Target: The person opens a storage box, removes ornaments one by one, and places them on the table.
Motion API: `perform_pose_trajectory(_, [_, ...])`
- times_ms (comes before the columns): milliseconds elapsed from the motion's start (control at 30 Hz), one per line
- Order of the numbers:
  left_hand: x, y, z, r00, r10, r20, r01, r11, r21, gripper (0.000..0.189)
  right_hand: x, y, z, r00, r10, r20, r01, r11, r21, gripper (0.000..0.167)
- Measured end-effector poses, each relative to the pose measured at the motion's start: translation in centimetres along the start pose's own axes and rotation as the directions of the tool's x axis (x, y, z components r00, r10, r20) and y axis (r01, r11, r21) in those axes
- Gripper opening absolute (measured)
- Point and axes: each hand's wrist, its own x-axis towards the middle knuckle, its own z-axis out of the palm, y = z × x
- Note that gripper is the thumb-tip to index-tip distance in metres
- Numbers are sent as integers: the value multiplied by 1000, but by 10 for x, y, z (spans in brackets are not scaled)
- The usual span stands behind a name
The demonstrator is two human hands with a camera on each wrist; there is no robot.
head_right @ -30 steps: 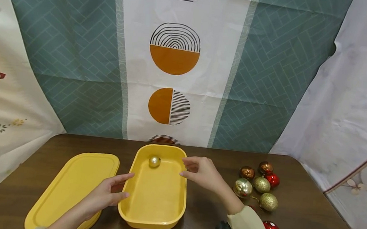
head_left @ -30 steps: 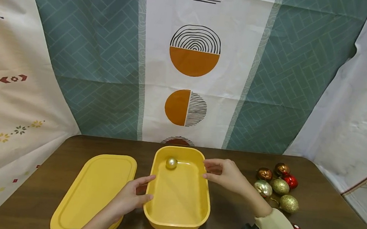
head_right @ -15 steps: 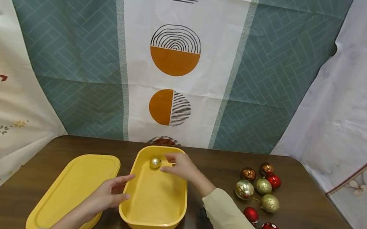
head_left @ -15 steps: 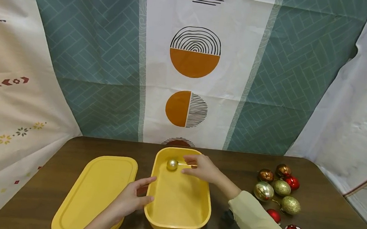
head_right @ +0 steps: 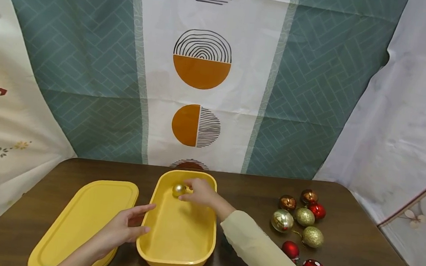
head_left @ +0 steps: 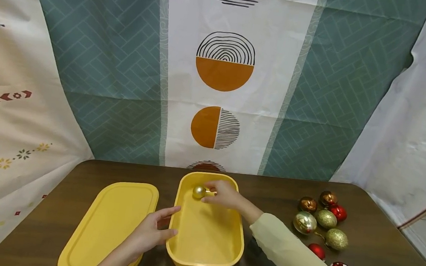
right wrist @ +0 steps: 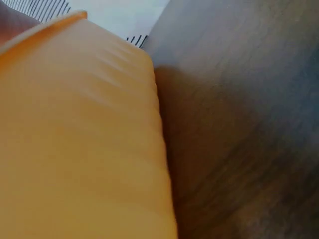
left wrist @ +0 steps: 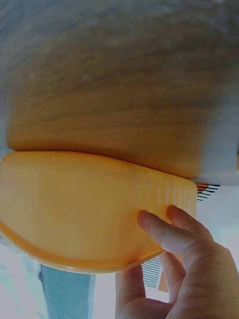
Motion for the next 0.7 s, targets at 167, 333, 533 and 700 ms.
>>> perform_pose_trajectory(167, [0,-1,0,1000,-5,-3,5,1000,7,59,4,1,6,1000,-24,4,25,996,-88,46])
perform_pose_trajectory(333, [1,-2,0,1000,-2,-2,2,1000,6,59,8,3,13,1000,-14,5,15,992,-124,47])
perform_pose_trajectory(533, [0,-1,0,1000,2,-8,-2,1000,20,59,13,4,18,1000,-14,-4,13,986,-169,48])
perform_pose_trajectory(700, [0,0,0,1000,5,-6,-5,1000,22,58,15,4,20,998,-39,-46,30,981,-190,32])
